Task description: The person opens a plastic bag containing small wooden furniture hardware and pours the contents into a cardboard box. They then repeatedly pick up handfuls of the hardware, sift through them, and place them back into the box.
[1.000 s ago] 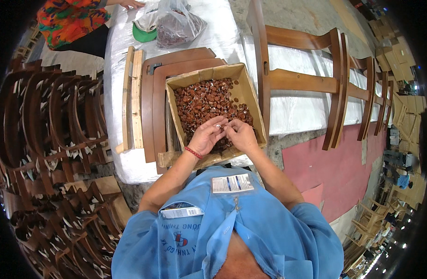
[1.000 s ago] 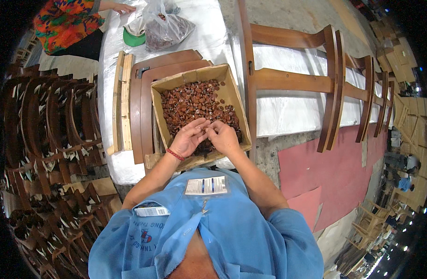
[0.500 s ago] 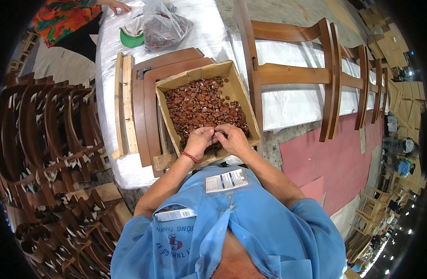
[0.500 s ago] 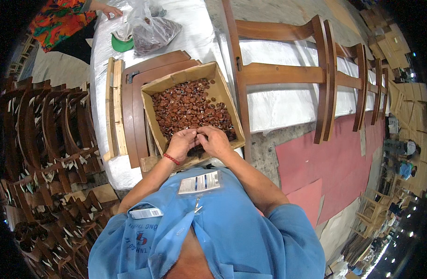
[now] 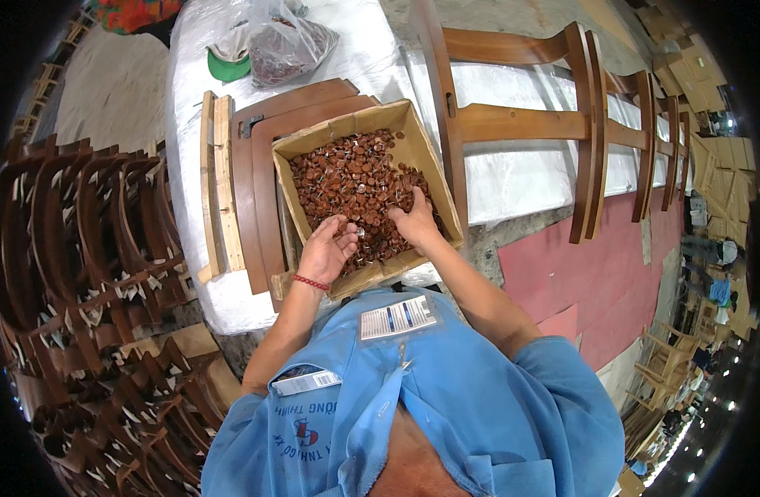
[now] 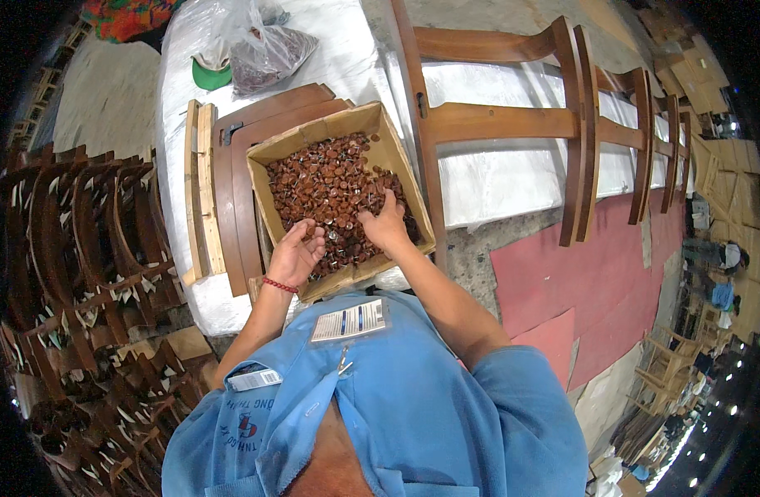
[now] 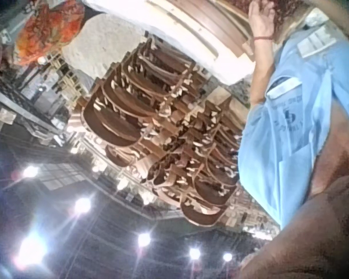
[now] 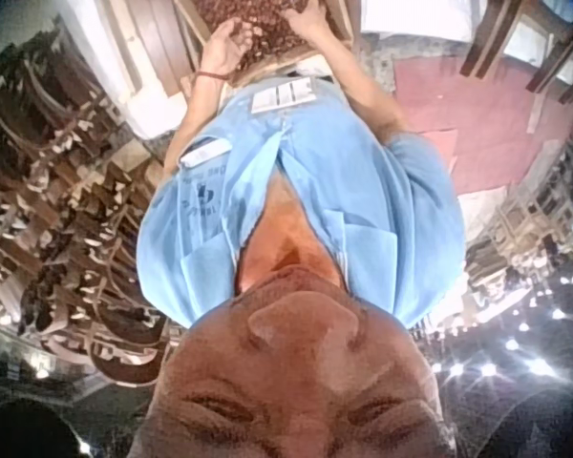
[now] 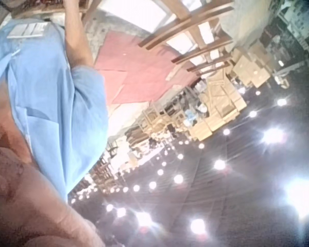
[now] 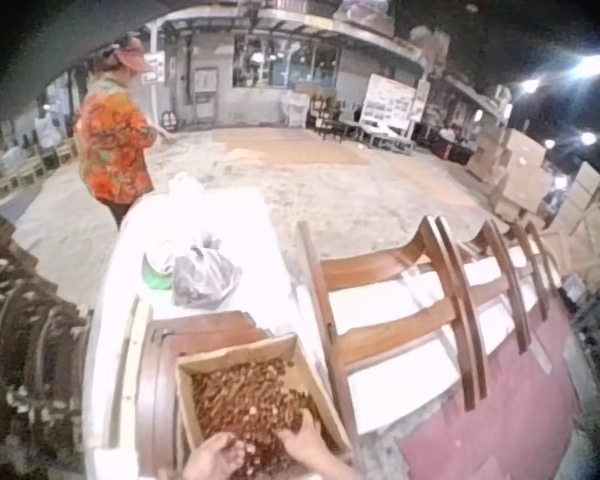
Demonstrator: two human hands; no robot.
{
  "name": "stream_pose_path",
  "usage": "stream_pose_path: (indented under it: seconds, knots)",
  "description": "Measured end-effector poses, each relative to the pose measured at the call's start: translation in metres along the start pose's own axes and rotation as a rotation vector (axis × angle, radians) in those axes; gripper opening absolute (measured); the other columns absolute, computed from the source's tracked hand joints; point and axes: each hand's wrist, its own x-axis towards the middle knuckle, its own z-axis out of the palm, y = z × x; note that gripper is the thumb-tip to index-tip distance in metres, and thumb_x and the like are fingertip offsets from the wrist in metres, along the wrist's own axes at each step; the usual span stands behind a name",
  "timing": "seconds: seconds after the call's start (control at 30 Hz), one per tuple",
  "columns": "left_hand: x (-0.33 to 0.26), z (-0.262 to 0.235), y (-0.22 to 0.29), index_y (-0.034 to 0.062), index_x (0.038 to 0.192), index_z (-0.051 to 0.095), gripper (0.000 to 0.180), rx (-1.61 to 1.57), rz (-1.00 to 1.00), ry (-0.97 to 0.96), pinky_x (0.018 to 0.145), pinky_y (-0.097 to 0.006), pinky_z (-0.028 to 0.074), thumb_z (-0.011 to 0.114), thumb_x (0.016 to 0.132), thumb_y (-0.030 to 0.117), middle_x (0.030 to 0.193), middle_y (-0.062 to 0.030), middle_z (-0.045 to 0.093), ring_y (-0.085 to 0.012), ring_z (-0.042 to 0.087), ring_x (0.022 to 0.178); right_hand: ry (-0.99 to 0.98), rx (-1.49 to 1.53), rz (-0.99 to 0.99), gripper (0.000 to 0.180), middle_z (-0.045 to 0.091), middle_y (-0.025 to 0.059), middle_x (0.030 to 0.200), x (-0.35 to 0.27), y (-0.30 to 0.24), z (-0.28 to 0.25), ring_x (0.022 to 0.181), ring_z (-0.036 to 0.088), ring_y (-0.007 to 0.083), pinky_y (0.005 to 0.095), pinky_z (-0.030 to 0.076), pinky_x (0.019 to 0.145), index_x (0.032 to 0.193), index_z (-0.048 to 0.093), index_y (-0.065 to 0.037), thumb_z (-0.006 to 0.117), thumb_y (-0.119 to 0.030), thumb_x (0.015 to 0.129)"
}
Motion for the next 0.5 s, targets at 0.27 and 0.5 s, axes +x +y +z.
stream_pose_path:
  seconds: [0.27,0.5]
  knots:
    - [-0.004,0.003,-0.006,0.0031,0.109,0.057,0.021,0.055,0.109,-0.070,0.074,-0.030,0.054,0.053,0.096,0.019,0.096,-0.0079,0.065,-0.0162,0.064,0.083,-0.395,0.747,0.131,0.067,0.038,0.0152,0.139,0.038,-0.060,0.002,0.118,0.049,0.0321,0.0559,0.047,0.089,0.147,0.018,-0.011,0.054,-0.012,0.090]
    - [-0.002,-0.006,-0.004,0.0037,0.109,0.059,0.021,0.185,-0.039,-0.089,0.067,-0.027,0.053,0.053,0.096,0.018,0.088,-0.0052,0.065,-0.0137,0.063,0.073,-0.308,0.689,-0.020,0.058,0.048,0.0208,0.129,0.030,-0.059,-0.050,0.113,0.053,0.0289,0.0386,0.049,0.091,0.142,0.028,-0.001,0.052,-0.012,0.091]
